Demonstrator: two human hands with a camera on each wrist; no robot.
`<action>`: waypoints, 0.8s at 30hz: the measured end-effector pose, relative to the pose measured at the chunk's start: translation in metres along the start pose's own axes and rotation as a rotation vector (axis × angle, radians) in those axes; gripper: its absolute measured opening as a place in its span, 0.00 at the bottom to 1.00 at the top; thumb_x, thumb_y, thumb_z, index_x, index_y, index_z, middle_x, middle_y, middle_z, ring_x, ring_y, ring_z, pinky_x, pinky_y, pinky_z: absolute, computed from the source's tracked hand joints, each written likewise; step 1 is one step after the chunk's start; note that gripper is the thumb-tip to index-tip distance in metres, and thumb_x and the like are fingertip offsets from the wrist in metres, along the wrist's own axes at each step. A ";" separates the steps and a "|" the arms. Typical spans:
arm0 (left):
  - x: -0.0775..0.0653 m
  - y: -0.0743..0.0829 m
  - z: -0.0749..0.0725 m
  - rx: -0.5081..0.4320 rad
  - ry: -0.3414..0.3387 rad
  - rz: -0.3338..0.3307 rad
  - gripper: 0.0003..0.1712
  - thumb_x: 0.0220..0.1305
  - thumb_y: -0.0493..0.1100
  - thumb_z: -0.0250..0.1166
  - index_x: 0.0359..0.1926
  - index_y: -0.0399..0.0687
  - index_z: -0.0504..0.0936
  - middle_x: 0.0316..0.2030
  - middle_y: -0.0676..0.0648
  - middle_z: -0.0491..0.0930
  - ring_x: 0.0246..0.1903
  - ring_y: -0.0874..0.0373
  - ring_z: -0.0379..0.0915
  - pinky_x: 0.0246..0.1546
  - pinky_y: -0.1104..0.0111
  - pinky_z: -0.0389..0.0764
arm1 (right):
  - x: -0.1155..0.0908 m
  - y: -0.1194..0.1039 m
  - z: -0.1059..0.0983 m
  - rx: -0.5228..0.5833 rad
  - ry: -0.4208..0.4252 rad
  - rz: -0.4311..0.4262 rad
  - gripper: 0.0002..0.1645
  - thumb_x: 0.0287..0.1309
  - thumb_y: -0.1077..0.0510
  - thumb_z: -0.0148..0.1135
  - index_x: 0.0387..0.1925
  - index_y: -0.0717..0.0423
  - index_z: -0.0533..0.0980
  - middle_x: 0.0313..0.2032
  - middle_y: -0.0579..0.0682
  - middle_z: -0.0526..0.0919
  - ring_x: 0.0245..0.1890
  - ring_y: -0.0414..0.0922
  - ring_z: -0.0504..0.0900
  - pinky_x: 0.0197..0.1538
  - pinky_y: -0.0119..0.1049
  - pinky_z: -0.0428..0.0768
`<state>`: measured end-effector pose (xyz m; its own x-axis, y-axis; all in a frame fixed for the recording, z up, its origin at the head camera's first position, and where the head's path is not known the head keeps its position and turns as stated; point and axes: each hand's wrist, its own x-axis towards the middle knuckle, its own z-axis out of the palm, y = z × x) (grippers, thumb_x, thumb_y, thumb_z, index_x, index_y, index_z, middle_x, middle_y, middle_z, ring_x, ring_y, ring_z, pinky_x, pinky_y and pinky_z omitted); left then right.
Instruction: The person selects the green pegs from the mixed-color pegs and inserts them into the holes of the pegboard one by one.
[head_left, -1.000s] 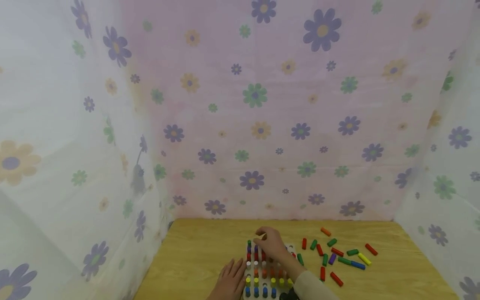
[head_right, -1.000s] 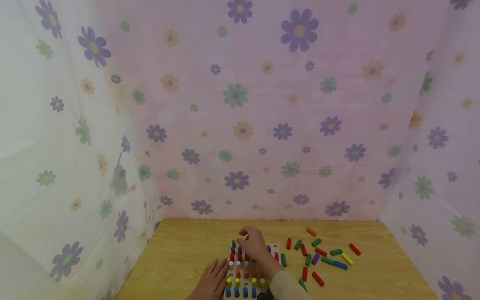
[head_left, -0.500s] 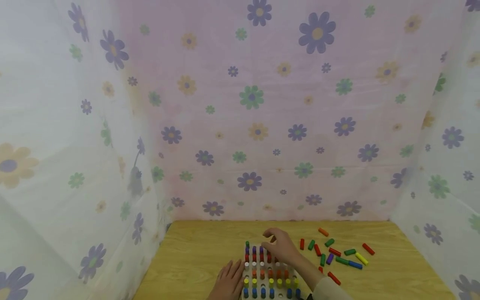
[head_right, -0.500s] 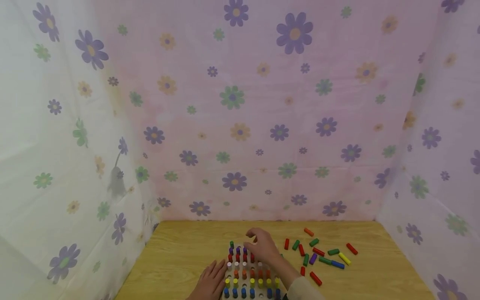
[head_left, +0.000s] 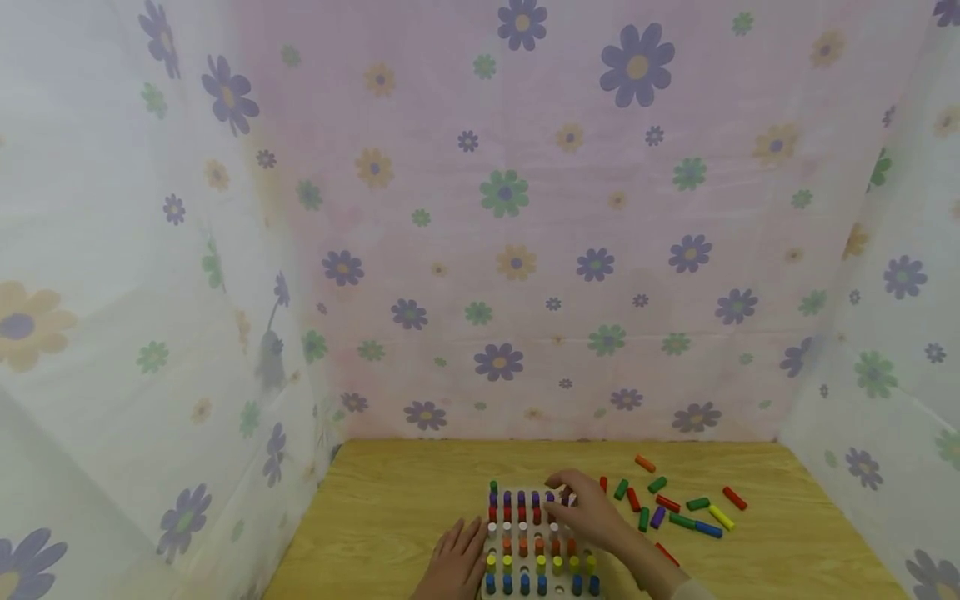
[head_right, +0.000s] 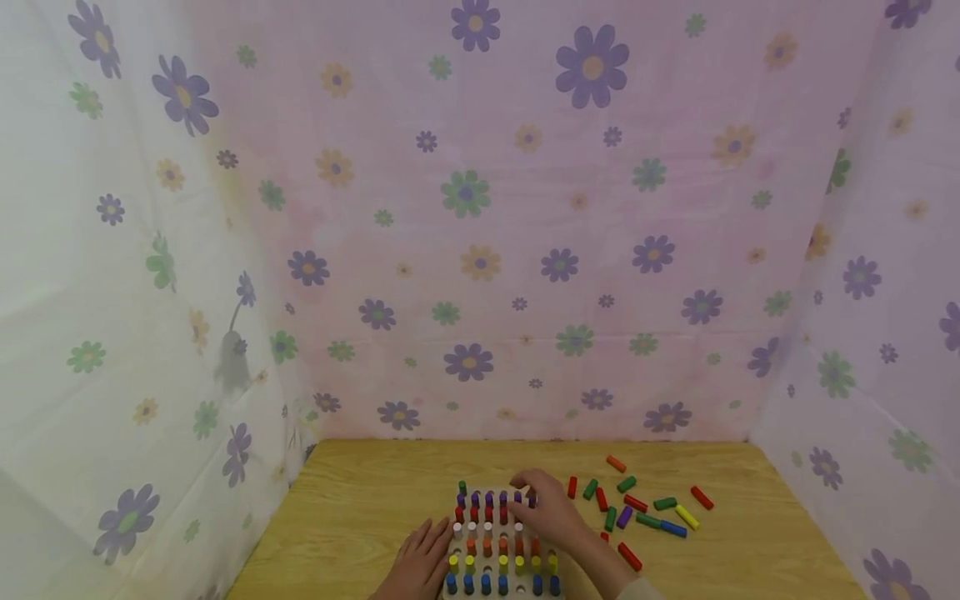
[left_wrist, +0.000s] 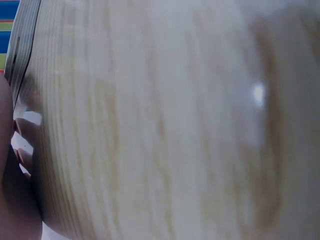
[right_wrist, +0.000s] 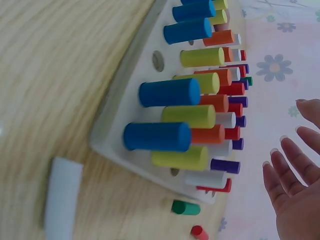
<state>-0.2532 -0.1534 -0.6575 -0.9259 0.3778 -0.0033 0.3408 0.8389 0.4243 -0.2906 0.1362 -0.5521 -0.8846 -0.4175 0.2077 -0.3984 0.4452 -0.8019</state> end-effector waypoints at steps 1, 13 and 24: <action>0.000 0.000 0.000 0.001 -0.002 -0.003 0.37 0.82 0.65 0.37 0.78 0.49 0.65 0.76 0.43 0.64 0.75 0.35 0.53 0.71 0.34 0.58 | -0.003 0.001 -0.001 0.004 -0.003 0.006 0.19 0.69 0.53 0.66 0.54 0.61 0.79 0.51 0.62 0.81 0.42 0.52 0.79 0.37 0.34 0.81; -0.001 0.002 -0.003 0.002 -0.023 -0.012 0.37 0.81 0.64 0.38 0.79 0.50 0.63 0.76 0.44 0.63 0.75 0.35 0.53 0.72 0.35 0.57 | -0.037 0.017 -0.018 -0.037 0.025 0.113 0.23 0.65 0.54 0.70 0.55 0.65 0.78 0.49 0.60 0.82 0.43 0.55 0.80 0.36 0.34 0.81; -0.002 0.005 -0.008 -0.055 -0.025 -0.026 0.38 0.81 0.66 0.38 0.80 0.52 0.61 0.77 0.44 0.62 0.77 0.36 0.50 0.73 0.35 0.54 | -0.055 0.026 -0.029 -0.107 0.061 0.189 0.23 0.62 0.55 0.73 0.54 0.63 0.79 0.48 0.57 0.83 0.42 0.47 0.77 0.35 0.32 0.79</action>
<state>-0.2509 -0.1530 -0.6486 -0.9297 0.3664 -0.0367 0.3069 0.8260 0.4728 -0.2594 0.1940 -0.5681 -0.9578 -0.2714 0.0952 -0.2445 0.5942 -0.7663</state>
